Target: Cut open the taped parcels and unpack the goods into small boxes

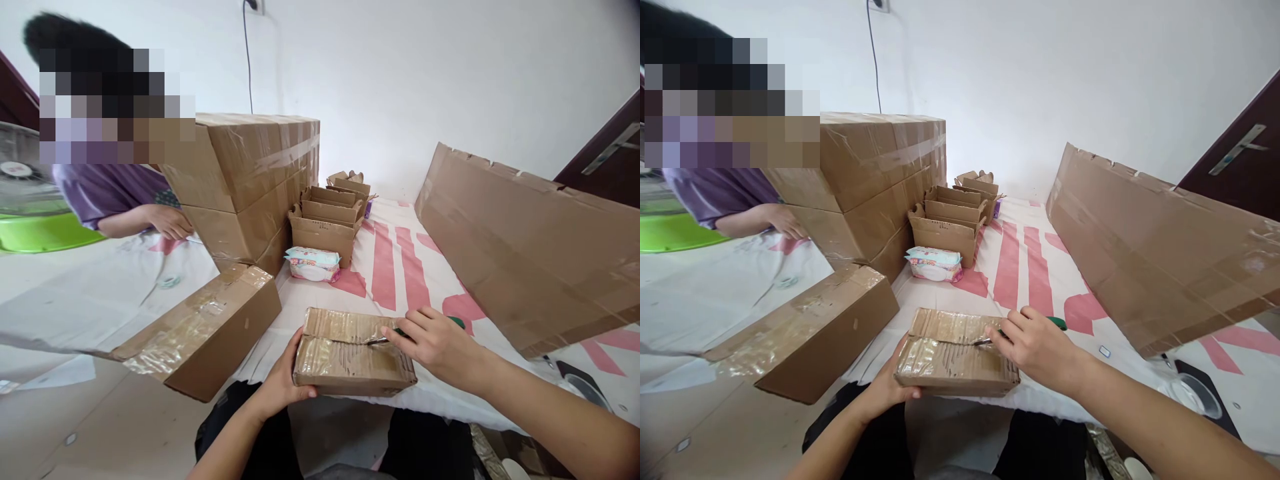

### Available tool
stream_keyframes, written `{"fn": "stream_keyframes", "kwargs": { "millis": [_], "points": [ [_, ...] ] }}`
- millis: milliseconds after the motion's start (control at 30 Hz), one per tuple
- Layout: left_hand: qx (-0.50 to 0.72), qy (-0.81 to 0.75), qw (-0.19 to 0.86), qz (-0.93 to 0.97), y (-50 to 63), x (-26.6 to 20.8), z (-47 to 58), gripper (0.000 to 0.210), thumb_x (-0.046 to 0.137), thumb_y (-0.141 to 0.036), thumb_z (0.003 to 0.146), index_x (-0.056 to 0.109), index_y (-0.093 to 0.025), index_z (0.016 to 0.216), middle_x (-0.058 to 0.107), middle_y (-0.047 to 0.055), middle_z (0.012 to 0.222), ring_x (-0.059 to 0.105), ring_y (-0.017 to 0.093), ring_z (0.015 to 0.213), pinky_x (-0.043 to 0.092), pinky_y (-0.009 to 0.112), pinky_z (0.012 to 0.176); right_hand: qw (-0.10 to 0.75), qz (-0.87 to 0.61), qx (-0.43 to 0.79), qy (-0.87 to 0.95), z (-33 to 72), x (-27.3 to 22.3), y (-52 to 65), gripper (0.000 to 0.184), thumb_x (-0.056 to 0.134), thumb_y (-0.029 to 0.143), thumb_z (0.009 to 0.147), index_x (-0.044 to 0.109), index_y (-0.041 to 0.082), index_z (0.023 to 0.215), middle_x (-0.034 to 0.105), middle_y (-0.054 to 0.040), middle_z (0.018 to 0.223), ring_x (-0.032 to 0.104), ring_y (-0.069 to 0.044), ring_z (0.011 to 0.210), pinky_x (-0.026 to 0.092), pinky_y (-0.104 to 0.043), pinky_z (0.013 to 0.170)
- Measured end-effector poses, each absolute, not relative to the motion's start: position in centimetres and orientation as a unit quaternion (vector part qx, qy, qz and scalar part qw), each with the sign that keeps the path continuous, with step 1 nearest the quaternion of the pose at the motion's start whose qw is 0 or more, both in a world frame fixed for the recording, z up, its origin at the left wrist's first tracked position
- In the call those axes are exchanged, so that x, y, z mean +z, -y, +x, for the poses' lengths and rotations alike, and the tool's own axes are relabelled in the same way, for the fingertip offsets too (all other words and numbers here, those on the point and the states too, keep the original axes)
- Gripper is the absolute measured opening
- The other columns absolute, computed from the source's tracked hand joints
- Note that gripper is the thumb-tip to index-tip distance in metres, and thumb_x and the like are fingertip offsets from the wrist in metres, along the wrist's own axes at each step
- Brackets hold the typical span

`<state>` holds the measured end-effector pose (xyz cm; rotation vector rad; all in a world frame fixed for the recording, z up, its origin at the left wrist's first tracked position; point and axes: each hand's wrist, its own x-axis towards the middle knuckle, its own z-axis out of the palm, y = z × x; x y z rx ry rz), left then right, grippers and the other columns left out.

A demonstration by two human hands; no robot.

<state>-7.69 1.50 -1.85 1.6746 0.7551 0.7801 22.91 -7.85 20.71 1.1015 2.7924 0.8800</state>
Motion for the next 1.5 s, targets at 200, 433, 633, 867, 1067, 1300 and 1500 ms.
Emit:
{"fn": "stream_keyframes", "kwargs": {
  "millis": [200,433,633,867,1067,1300,1500],
  "points": [
    [0.326,-0.332,0.53,0.709,-1.4,-1.5,-7.6,0.134,0.074,-0.079,0.052,0.011,-0.02,0.155,0.028,0.019,0.158,0.03,0.042,0.143,0.02,0.057,0.118,0.009,0.353,0.292,-0.889,23.0,20.8,8.0,0.03,0.042,0.003,0.091,0.065,0.011,0.108,0.064,-0.0049,0.072,0.053,-0.019,0.064,0.034,-0.034,0.059],
    [0.325,-0.327,0.538,0.706,-1.5,-1.6,-7.7,0.135,0.074,-0.078,0.052,0.01,-0.019,0.155,0.025,0.021,0.158,0.03,0.043,0.142,0.019,0.058,0.118,0.016,0.362,0.279,-0.889,22.9,20.8,8.1,0.03,0.042,0.002,0.091,0.065,0.011,0.108,0.064,-0.0052,0.073,0.053,-0.019,0.065,0.034,-0.034,0.059],
    [0.324,-0.332,0.533,0.708,-1.5,-1.5,-7.7,0.133,0.075,-0.076,0.053,0.011,-0.02,0.155,0.027,0.021,0.158,0.03,0.043,0.142,0.02,0.058,0.118,0.014,0.383,0.261,-0.886,24.7,20.9,8.9,0.029,0.044,0.003,0.09,0.066,0.013,0.106,0.063,-0.006,0.073,0.054,-0.02,0.068,0.034,-0.034,0.061],
    [0.316,-0.332,0.544,0.703,-1.3,-0.8,-7.6,0.134,0.073,-0.079,0.052,0.01,-0.02,0.154,0.03,0.021,0.156,0.031,0.042,0.142,0.021,0.058,0.118,0.035,0.42,0.221,-0.879,26.8,21.5,10.2,0.037,0.041,-0.002,0.088,0.066,0.015,0.109,0.065,-0.0071,0.077,0.056,-0.02,0.07,0.041,-0.035,0.067],
    [0.315,-0.334,0.54,0.705,-1.3,-1.0,-7.7,0.135,0.073,-0.079,0.052,0.009,-0.02,0.154,0.028,0.02,0.157,0.028,0.043,0.143,0.019,0.058,0.118,-0.003,0.485,0.147,-0.862,29.7,20.5,11.0,0.034,0.043,0.007,0.095,0.063,0.02,0.118,0.068,-0.0078,0.089,0.062,-0.022,0.082,0.05,-0.037,0.071],
    [0.34,-0.33,0.509,0.719,-0.8,-0.8,-7.7,0.121,0.071,-0.075,0.061,0.014,-0.024,0.154,0.02,0.018,0.16,0.022,0.042,0.146,0.016,0.059,0.119,-0.176,0.632,0.014,-0.755,33.4,13.6,10.3,0.036,0.054,0.027,0.095,0.054,0.022,0.13,0.071,-0.0105,0.112,0.07,-0.024,0.099,0.06,-0.039,0.08],
    [0.359,-0.309,0.395,0.787,1.3,3.2,-8.5,0.095,0.06,-0.071,0.076,0.019,-0.03,0.151,0.014,0.015,0.161,0.012,0.039,0.149,0.015,0.059,0.119,-0.117,0.657,0.0,-0.744,35.3,5.4,10.8,0.032,0.052,0.013,0.087,0.065,0.018,0.117,0.074,-0.0099,0.098,0.072,-0.026,0.087,0.06,-0.04,0.075]
  ]
}}
